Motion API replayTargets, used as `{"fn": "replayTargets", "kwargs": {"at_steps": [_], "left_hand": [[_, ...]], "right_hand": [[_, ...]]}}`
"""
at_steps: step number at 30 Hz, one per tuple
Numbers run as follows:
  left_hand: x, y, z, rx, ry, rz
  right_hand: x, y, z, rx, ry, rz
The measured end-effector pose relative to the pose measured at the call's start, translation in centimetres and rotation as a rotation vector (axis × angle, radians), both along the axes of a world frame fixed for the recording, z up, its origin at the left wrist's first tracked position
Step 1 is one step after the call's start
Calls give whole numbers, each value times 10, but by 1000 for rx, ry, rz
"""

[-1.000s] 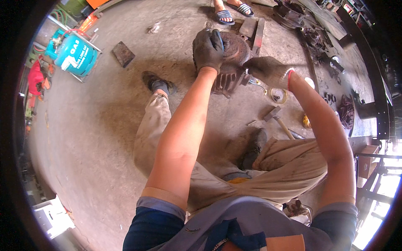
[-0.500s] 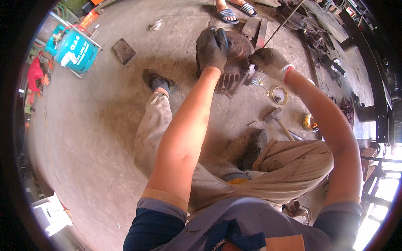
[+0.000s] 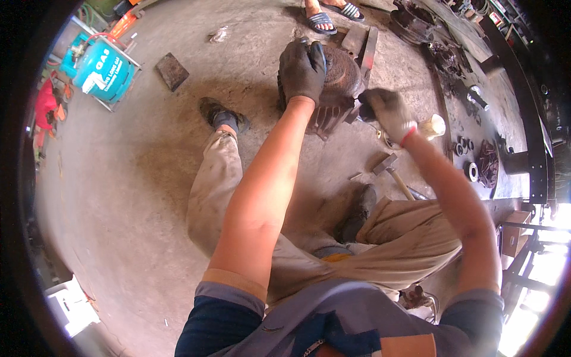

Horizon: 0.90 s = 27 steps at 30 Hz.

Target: The person sits on the floor and uses a hammer and chisel to chip away rust and debris from a motor housing. They repeatedly reposition the motor and strike different areas to clean the surface.

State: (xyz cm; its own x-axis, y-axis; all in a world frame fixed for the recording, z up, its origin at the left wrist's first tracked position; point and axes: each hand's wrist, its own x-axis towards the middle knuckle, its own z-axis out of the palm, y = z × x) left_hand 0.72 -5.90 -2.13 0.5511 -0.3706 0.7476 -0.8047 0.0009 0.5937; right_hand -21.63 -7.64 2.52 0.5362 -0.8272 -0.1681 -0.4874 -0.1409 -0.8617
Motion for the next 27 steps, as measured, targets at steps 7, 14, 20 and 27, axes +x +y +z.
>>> {"fn": "replayTargets", "kwargs": {"at_steps": [7,14,20,27], "left_hand": [[-1,6,2,-25,-16,-34],[1,1,-5,-42,-24,-19],[3,4,2,-55,-25,-38],[1,4,2,16,39,-23]], "right_hand": [[-10,6,-25,-1261,296,496],[1,-14,10,-1026,553,756],[49,-57,34,-882,813,981],[0,-32,2,-182,163,283]]}}
